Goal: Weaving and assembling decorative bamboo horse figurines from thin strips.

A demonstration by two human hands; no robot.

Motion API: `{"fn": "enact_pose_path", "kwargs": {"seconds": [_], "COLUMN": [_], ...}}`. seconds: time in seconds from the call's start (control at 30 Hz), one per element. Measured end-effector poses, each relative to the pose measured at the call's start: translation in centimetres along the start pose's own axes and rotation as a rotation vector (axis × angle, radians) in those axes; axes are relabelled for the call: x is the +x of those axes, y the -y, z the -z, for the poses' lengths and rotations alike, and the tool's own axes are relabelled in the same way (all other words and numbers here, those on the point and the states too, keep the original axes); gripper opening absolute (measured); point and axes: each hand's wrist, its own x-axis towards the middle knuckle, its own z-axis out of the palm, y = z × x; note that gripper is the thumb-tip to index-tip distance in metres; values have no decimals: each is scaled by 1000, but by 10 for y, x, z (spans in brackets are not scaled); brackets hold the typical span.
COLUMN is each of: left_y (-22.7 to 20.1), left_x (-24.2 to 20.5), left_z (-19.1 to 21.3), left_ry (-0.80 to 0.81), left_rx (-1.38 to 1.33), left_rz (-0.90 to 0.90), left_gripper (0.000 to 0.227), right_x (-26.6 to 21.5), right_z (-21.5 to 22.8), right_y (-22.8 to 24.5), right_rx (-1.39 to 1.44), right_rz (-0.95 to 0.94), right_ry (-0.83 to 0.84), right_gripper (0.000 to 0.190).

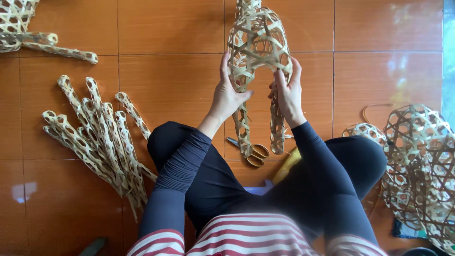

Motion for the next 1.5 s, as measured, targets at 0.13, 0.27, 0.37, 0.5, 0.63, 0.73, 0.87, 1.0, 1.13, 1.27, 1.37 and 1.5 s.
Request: {"fn": "enact_pose_path", "kwargs": {"seconds": [0.13,0.27,0.37,0.5,0.63,0.73,0.87,1.0,1.13,1.27,1.37,1.5], "left_y": [3,6,3,-5,0,3,1,4,10,12,14,11], "left_x": [-9,-19,-20,-10,-13,-29,-43,-46,-49,-47,-46,-43], "left_z": [-3,-11,-9,1,7,-6,-17,-17,-15,-14,-12,-10], "left_ry": [100,119,159,104,160,245,284,305,322,317,324,335], "left_rx": [159,265,328,218,171,261,239,275,272,260,287,225], "left_rz": [181,108,191,68,254,57,125,55,66,101,105,154], "left_gripper": [127,130,128,131,124,123,117,118,117,114,115,112], "right_x": [3,8,7,9,11,8,13,16,18,11,16,20], "right_z": [3,7,16,42,67,66,57,56,57,52,52,48], "right_y": [8,0,3,13,11,18,11,13,2,43,25,9], "right_rx": [254,361,348,125,-232,-347,-444,-505,-524,-490,-493,-518], "right_rz": [-69,-102,-128,-99,17,96,171,99,45,-130,-208,-79], "right_ry": [-10,19,61,148,47,-69,-78,-50,-14,35,25,-34], "right_gripper": [51,50,50,53,43,44,59,66,66,70,72,60]}}
